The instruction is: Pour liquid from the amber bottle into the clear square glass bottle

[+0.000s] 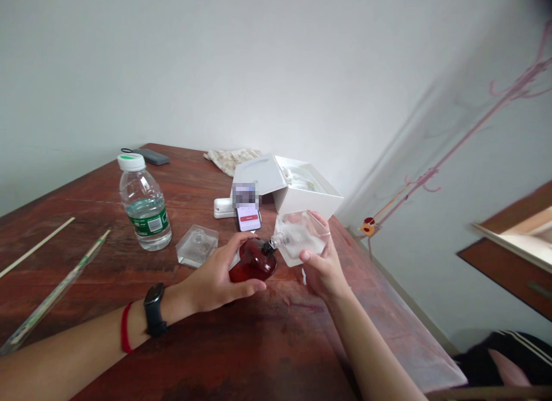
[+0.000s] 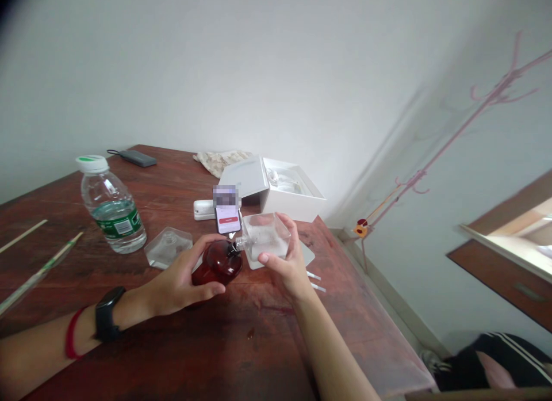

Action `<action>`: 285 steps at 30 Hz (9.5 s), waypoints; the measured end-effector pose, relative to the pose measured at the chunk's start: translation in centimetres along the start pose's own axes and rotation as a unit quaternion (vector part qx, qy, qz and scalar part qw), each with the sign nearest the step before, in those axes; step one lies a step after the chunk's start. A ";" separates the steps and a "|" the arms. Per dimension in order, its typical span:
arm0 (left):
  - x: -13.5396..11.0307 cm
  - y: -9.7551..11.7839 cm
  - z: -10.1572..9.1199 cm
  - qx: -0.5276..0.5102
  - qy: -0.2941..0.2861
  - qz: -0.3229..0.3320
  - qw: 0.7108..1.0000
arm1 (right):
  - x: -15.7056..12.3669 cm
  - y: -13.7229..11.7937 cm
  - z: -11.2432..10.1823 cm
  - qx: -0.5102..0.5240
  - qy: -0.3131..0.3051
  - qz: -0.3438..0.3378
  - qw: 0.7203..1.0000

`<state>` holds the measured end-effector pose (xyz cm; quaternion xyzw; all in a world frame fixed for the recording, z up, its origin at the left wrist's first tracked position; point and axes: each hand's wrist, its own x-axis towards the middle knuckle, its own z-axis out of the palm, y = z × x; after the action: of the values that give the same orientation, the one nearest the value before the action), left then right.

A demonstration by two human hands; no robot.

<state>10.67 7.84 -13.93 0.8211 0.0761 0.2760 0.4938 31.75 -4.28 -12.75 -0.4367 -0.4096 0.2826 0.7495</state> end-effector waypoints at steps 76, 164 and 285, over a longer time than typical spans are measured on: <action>0.0 -0.2 -0.1 0.002 -0.005 0.016 1.000 | 0.0 0.2 -0.5 0.000 -0.005 -0.010 1.000; 0.0 -0.2 -0.1 0.000 -0.006 0.016 1.000 | -0.1 -0.3 0.0 -0.034 0.003 -0.032 0.999; 0.0 0.0 -0.1 0.002 -0.009 0.003 1.000 | -0.2 -0.6 -0.4 -0.066 -0.013 -0.040 0.997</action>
<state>10.56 7.93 -13.87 0.8249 0.0701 0.2696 0.4918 32.00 -4.84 -12.42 -0.4646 -0.4544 0.2303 0.7243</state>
